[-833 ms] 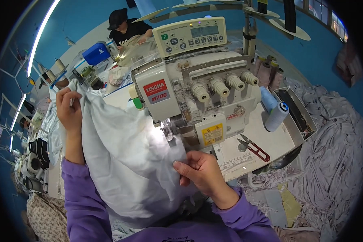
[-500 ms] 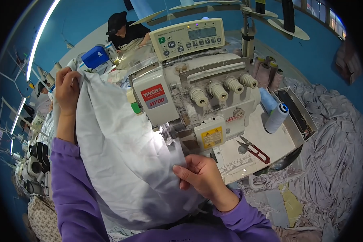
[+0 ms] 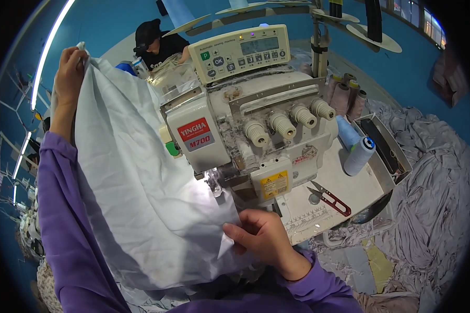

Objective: Sewing white fabric into pillowcases using an industrial overlock sewing machine.

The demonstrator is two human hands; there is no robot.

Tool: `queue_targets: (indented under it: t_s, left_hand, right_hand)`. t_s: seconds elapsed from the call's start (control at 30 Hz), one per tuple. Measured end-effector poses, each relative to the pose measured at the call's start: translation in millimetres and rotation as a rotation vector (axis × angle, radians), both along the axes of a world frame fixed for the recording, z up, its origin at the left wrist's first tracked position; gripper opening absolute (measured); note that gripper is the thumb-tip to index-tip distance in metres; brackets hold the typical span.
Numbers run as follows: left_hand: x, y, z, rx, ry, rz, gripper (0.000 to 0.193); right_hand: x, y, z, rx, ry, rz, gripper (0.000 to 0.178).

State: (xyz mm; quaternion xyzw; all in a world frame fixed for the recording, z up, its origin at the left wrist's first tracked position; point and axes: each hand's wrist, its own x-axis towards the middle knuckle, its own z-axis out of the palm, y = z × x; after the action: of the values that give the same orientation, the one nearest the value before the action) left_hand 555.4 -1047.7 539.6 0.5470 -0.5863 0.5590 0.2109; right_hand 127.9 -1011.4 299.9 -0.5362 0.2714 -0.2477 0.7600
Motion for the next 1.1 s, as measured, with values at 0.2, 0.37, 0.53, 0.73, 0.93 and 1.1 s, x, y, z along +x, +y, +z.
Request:
queue_targets:
  t_s: [0.2, 0.37, 0.53, 0.73, 0.93, 1.1]
  left_hand:
    - [23, -5, 19, -0.094, 0.02, 0.079, 0.014]
    - [29, -4, 28, -0.035, 0.013, 0.106, 0.017]
    - [42, -1, 51, -0.089, 0.003, 0.166, 0.015]
    - [110, 25, 84, -0.496, 0.14, 0.489, 0.018]
    - [89, 19, -33, -0.352, 0.076, 0.521, 0.041]
    - [-149, 75, -142, 0.801, 0.473, -0.792, 0.038]
  right_hand:
    - [0, 2, 1, 0.047, -0.046, 0.001, 0.011]
    - [0, 1, 5, 0.099, -0.045, -0.002, 0.011]
    - [3, 1, 7, 0.108, -0.019, -0.008, 0.012]
    - [1, 4, 6, 0.108, -0.044, 0.0, 0.014]
    - [6, 12, 12, 0.099, -0.027, -0.042, 0.017]
    - [0, 7, 2, 0.116, -0.007, -0.133, 0.025]
